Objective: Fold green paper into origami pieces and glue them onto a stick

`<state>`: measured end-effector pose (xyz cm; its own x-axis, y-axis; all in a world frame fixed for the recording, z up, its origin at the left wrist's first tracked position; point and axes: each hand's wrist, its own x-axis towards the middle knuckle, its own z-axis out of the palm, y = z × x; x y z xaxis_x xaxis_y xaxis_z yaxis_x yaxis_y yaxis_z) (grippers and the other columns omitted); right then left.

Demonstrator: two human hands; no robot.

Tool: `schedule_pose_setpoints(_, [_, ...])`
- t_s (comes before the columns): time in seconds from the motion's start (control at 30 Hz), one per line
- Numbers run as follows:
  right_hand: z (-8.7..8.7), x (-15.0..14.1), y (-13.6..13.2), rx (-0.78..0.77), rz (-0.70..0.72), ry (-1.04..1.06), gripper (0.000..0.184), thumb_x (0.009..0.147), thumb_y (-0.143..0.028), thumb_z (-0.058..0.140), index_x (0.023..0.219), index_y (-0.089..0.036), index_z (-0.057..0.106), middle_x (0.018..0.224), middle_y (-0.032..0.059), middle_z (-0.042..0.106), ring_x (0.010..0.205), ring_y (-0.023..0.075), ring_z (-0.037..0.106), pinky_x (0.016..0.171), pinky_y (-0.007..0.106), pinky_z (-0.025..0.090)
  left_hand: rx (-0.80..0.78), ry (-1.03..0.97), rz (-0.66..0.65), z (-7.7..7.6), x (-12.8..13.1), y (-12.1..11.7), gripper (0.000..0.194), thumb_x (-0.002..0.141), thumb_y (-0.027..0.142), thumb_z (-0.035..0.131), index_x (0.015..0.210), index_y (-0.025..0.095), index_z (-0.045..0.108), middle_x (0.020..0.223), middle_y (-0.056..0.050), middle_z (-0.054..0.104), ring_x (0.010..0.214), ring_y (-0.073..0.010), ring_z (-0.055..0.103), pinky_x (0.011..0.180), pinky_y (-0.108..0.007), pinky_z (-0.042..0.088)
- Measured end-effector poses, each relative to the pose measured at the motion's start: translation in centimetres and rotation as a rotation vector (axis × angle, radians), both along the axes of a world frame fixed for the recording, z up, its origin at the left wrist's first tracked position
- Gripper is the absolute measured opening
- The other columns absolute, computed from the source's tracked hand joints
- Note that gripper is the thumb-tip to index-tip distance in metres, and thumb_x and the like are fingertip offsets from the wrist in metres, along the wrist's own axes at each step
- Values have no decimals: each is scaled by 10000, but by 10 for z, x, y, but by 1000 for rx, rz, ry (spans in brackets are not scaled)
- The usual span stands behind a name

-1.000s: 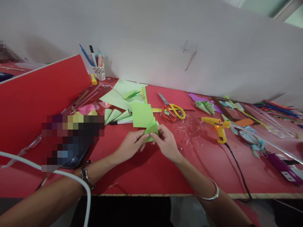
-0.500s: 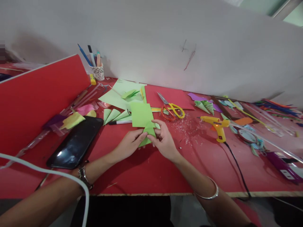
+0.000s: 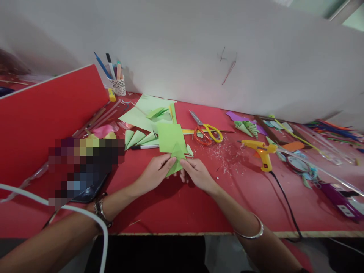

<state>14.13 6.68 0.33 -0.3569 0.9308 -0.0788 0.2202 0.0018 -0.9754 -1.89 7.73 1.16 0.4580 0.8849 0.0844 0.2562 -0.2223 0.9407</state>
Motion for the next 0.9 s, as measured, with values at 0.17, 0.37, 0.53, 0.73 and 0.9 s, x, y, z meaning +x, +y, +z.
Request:
schedule_pose_setpoints(0.17, [-2,1,0,56,-7,-62,490,825,-478,404,466,-156,488,401,-25,488,334,50,427,345,160,321,-20,12,-4,-1,0,2,388,850,424,362,680,117,529,595,14,514,586,-111,477,541,-202,354])
schedule_pose_setpoints(0.37, [-1,1,-1,41,17,-31,471,856,-468,342,588,-149,561,432,-34,479,350,52,424,366,166,331,-84,61,15,-1,0,1,425,850,444,364,623,121,523,510,20,505,471,-88,463,464,-187,340])
schedule_pose_setpoints(0.53, [3,0,0,73,0,38,453,849,-472,348,589,-147,527,495,-20,516,389,53,434,400,174,352,-108,-27,-13,0,0,-2,416,878,411,328,655,126,531,506,23,539,410,-66,470,434,-166,359])
schedule_pose_setpoints(0.73, [1,1,0,117,-4,31,466,859,-464,332,546,-158,491,500,-14,514,409,58,437,424,181,359,-113,-95,-25,2,0,-3,382,871,402,355,692,119,539,623,-10,611,424,-64,500,434,-169,381])
schedule_pose_setpoints(0.9, [-1,2,0,179,-13,-22,468,865,-468,322,541,-169,480,464,-23,486,410,63,434,429,187,348,-112,-130,-39,1,-2,1,336,821,411,457,709,116,572,623,-5,606,486,-75,506,458,-170,376])
